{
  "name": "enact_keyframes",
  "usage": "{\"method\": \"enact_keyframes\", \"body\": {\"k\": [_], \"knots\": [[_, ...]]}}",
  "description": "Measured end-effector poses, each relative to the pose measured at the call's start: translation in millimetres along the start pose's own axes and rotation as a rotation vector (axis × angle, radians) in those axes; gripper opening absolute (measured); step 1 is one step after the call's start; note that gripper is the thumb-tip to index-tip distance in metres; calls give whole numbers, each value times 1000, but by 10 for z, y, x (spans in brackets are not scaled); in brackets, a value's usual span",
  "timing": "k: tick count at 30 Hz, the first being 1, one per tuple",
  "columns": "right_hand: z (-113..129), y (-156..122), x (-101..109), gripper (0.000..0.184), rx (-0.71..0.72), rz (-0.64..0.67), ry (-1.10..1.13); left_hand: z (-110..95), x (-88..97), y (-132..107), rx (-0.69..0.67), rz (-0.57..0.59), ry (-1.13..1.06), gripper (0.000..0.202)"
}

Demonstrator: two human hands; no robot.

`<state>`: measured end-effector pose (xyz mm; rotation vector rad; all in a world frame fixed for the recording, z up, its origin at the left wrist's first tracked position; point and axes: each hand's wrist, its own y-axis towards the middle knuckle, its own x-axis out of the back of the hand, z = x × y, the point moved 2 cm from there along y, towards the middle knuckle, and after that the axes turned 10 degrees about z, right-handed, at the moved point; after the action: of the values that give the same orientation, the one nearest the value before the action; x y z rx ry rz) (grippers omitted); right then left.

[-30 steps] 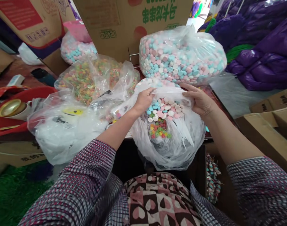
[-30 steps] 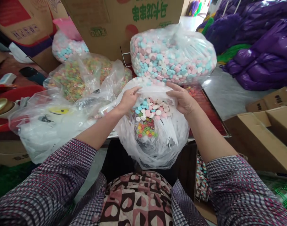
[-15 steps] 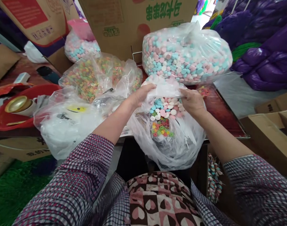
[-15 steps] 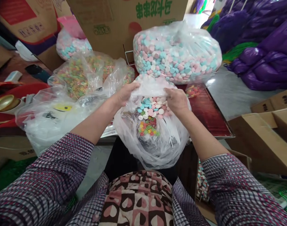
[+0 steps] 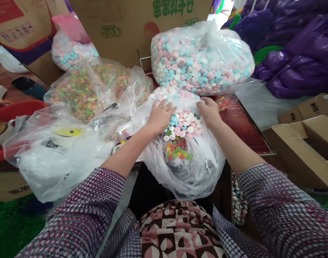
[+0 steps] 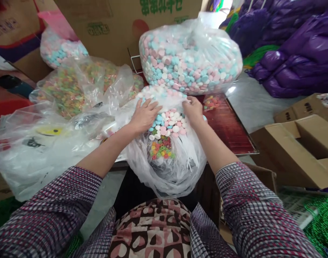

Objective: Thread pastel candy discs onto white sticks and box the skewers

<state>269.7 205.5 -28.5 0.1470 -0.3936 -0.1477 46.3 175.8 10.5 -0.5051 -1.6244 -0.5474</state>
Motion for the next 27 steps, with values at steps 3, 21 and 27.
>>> {"method": "enact_keyframes", "body": {"k": [3,21,27], "knots": [[216,-269,100,50,95,-36,-391,95,-62,40,64,53,8,45],[-143,-831,-62,66,102,171,-247,38,-355,-139,179,-57,-120,47],[22,-939,-10,62,73,99,-228,33,-494,-209,144,-116,-106,49]]}}
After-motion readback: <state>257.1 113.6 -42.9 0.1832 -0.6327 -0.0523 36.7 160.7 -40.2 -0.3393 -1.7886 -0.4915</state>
